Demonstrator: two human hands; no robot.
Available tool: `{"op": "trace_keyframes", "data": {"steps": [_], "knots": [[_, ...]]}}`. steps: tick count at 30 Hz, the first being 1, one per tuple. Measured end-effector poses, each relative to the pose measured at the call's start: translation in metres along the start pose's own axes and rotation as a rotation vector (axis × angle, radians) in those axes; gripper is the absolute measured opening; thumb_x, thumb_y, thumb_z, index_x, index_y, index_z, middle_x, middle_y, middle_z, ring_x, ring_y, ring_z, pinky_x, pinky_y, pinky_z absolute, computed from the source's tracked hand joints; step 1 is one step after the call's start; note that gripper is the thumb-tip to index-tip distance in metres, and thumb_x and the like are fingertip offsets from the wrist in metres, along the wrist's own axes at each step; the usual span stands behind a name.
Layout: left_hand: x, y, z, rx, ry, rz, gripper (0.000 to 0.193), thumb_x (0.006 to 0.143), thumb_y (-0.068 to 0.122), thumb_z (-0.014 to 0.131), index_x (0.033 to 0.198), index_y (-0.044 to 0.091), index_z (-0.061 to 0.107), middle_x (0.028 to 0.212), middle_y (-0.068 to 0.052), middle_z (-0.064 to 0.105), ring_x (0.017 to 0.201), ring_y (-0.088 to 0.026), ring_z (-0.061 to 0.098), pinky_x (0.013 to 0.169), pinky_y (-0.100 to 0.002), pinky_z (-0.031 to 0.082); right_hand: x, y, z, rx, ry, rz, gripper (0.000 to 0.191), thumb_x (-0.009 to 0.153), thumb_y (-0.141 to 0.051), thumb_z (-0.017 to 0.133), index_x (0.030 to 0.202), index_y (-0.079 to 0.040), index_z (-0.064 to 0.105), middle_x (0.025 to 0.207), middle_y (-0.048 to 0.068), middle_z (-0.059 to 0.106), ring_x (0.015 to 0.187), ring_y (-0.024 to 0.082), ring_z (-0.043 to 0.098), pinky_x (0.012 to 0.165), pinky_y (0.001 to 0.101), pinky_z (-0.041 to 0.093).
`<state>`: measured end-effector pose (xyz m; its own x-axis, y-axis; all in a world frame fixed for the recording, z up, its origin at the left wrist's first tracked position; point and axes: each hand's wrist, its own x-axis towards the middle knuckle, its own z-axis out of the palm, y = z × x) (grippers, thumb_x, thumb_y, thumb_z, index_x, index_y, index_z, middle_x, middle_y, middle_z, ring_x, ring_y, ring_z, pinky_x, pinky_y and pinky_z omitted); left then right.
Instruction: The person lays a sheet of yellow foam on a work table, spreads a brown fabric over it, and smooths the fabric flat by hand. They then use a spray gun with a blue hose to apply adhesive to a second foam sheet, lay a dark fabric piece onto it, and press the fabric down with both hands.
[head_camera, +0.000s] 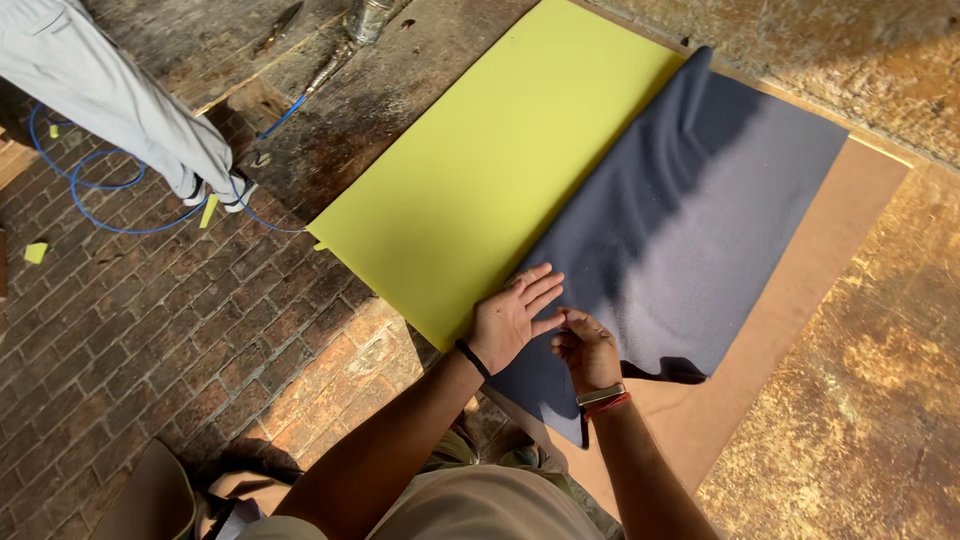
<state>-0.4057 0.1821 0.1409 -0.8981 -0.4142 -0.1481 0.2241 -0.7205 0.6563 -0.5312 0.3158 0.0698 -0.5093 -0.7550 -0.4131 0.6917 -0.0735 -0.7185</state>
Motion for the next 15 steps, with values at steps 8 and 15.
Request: {"op": "trace_keyframes", "data": {"steps": [8, 15], "knots": [[-0.072, 0.102, -0.020, -0.270, -0.014, 0.393, 0.086, 0.100, 0.053, 0.051, 0.165, 0.008, 0.016, 0.171, -0.023, 0.015, 0.159, -0.033, 0.019, 0.126, -0.057, 0.027, -0.002, -0.008, 0.148, -0.106, -0.281, -0.155, 0.019, 0.102, -0.005, 0.059, 0.115, 0.001, 0.071, 0.099, 0.011, 0.076, 0.088, 0.020, 0.076, 0.075, 0.0322, 0.063], [-0.127, 0.174, -0.077, -0.347, -0.081, 0.457, 0.084, 0.104, 0.052, 0.048, 0.167, 0.011, 0.012, 0.174, -0.022, 0.012, 0.161, -0.033, 0.016, 0.126, -0.055, 0.029, -0.001, 0.027, 0.249, -0.343, -0.345, -0.265, 0.017, 0.101, -0.005, 0.064, 0.113, 0.003, 0.071, 0.101, 0.012, 0.077, 0.088, 0.019, 0.076, 0.074, 0.0311, 0.064]]}}
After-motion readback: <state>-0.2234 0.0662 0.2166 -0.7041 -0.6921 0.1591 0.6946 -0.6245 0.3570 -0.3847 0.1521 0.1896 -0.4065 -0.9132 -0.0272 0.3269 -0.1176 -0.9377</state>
